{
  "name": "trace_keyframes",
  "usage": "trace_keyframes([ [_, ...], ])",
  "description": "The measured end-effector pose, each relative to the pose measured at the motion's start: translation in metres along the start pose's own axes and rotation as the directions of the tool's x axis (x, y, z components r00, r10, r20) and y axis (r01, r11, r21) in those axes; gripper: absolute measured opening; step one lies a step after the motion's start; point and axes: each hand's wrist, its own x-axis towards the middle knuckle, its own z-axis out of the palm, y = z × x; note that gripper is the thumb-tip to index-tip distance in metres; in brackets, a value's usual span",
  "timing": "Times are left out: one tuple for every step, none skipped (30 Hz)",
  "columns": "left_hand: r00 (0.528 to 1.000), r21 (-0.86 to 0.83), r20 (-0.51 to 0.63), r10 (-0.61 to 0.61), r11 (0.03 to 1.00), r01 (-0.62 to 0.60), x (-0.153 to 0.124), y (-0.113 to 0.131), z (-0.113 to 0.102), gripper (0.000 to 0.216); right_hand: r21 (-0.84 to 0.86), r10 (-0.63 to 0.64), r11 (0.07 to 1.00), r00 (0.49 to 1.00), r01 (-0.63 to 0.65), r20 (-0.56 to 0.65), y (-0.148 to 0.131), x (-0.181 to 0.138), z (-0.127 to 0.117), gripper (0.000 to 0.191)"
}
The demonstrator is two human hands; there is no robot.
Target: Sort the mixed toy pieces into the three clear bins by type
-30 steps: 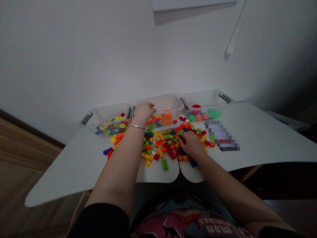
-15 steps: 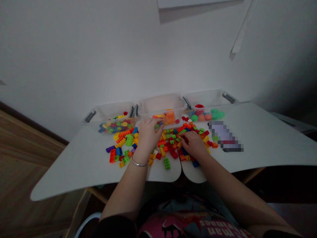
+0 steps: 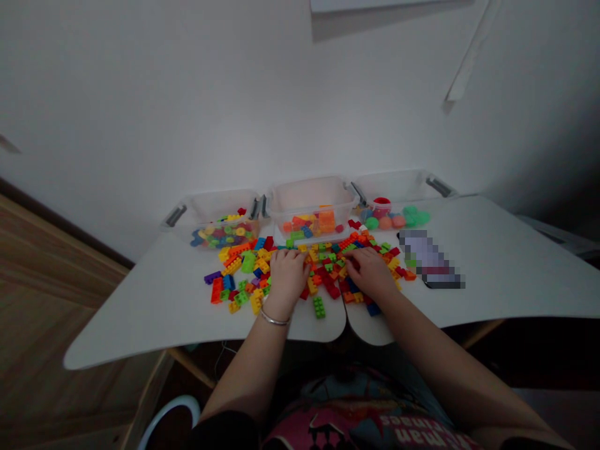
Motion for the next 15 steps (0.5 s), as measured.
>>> trace_keyframes([
  [1.000,-0.003,-0.007,0.001,1.000,-0.001,0.0003,-0.0005,0.0010,0.027,-0.002,0.000,1.000,1.000,0.000,0.001,0.0004,-0.0001,0.0004,0.020],
  [1.000,-0.008,-0.017,0.000,1.000,-0.001,0.0006,-0.0011,0.0022,0.026,-0.005,0.000,1.000,1.000,0.000,0.001,0.0007,-0.0001,0.0007,0.020],
  [1.000,-0.013,-0.027,0.000,1.000,0.000,0.0007,-0.0018,0.0033,0.025,-0.006,-0.001,1.000,1.000,0.001,0.001,0.0010,0.0000,0.0009,0.020],
  [0.999,-0.020,-0.036,-0.001,1.000,0.000,0.0007,-0.0026,0.0044,0.024,-0.006,-0.003,1.000,1.000,0.003,0.001,0.0012,0.0000,0.0011,0.020],
  [0.999,-0.027,-0.045,-0.003,1.000,0.002,0.0005,-0.0033,0.0053,0.023,-0.005,-0.005,1.000,1.000,0.005,0.000,0.0013,0.0001,0.0011,0.020],
  [0.999,-0.036,-0.054,-0.005,0.999,0.003,0.0003,-0.0039,0.0061,0.023,-0.005,-0.008,1.000,1.000,0.008,0.000,0.0013,0.0003,0.0011,0.020],
  [0.998,-0.046,-0.061,-0.003,0.999,0.000,-0.0001,-0.0043,0.0065,0.022,-0.006,-0.011,1.000,1.000,0.011,0.002,0.0012,0.0004,0.0009,0.020],
  [0.998,-0.056,-0.067,0.000,0.998,-0.004,-0.0005,-0.0045,0.0067,0.021,-0.009,-0.013,1.000,1.000,0.013,0.003,0.0011,0.0005,0.0007,0.021],
  [0.997,-0.064,-0.072,0.004,0.998,-0.009,-0.0009,-0.0045,0.0066,0.021,-0.012,-0.013,1.000,1.000,0.013,0.005,0.0009,0.0006,0.0005,0.021],
  [0.997,-0.071,-0.078,0.008,0.997,-0.013,-0.0012,-0.0043,0.0064,0.020,-0.015,-0.013,1.000,1.000,0.013,0.006,0.0008,0.0007,0.0004,0.021],
  [0.996,-0.077,-0.085,0.010,0.997,-0.017,-0.0016,-0.0040,0.0060,0.020,-0.017,-0.012,1.000,1.000,0.013,0.008,0.0006,0.0007,0.0002,0.021],
  [0.996,-0.083,-0.093,0.011,0.996,-0.019,-0.0018,-0.0035,0.0057,0.020,-0.018,-0.013,1.000,1.000,0.013,0.009,0.0005,0.0007,0.0001,0.021],
  [0.995,-0.090,-0.103,0.012,0.996,-0.021,-0.0019,-0.0032,0.0055,0.020,-0.018,-0.013,1.000,1.000,0.013,0.011,0.0003,0.0006,0.0000,0.021],
  [0.993,-0.099,-0.115,0.012,0.995,-0.023,-0.0019,-0.0028,0.0053,0.021,-0.017,-0.014,1.000,1.000,0.014,0.012,0.0002,0.0006,-0.0001,0.021],
  [0.992,-0.107,-0.127,0.011,0.994,-0.025,-0.0019,-0.0027,0.0053,0.022,-0.017,-0.013,1.000,1.000,0.013,0.012,0.0001,0.0005,-0.0002,0.022],
])
